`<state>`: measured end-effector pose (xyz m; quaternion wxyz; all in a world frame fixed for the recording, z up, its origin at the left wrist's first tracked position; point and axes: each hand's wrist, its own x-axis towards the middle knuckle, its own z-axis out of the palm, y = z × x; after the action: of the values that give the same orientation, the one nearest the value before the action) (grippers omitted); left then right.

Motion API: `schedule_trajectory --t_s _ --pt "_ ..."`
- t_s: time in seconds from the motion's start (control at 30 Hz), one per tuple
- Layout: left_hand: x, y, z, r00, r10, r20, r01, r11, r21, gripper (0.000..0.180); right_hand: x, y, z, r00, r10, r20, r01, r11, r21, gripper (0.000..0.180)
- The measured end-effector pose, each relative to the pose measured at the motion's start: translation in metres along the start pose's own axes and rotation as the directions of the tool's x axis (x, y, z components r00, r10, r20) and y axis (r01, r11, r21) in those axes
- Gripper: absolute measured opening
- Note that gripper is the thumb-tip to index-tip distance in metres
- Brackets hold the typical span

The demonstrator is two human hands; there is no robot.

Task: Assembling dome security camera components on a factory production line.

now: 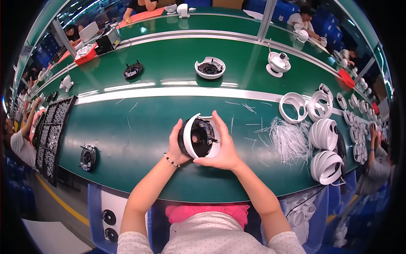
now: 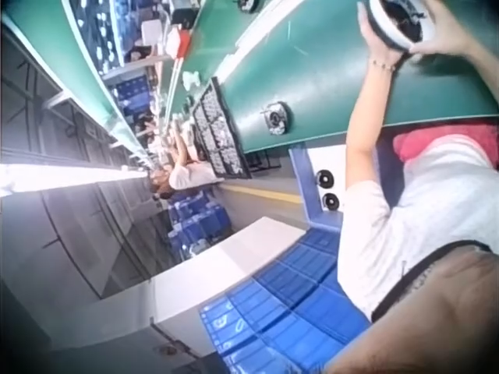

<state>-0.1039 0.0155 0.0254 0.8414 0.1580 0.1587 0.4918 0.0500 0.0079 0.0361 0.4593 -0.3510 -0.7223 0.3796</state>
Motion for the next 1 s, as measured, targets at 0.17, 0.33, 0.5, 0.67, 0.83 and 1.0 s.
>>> schedule_trajectory --t_s 0.17,0.33,0.5,0.67,0.83,1.0 --pt "0.005 -0.007 -0.002 0.999 0.031 -0.015 -0.031 0.999 -0.017 0.056 0.002 0.002 -0.006 0.999 0.039 0.015 -0.04 0.992 0.122 0.11" --pt "0.008 -0.013 0.005 0.996 0.084 -0.024 -0.084 0.996 -0.001 0.053 0.0 -0.003 -0.006 0.999 -0.053 -0.008 0.05 0.976 -0.21 0.103" --pt "0.011 -0.017 0.006 0.996 0.062 -0.063 -0.062 0.998 0.002 0.052 -0.004 0.003 -0.01 0.999 -0.049 0.0 0.048 0.972 -0.23 0.103" --pt "0.014 -0.024 0.004 0.999 0.037 -0.04 -0.035 0.997 0.067 0.052 0.0 -0.003 -0.025 0.993 -0.042 0.113 0.063 0.98 -0.188 0.108" --pt "0.008 -0.029 0.01 0.999 0.026 -0.03 -0.026 1.0 -0.002 0.064 -0.004 -0.004 -0.022 0.986 -0.072 0.147 0.103 0.97 -0.218 0.111" --pt "0.008 -0.03 0.008 1.0 -0.005 -0.007 0.005 0.999 0.043 0.078 -0.005 -0.002 -0.029 0.983 -0.076 0.17 0.126 0.942 -0.31 0.115"
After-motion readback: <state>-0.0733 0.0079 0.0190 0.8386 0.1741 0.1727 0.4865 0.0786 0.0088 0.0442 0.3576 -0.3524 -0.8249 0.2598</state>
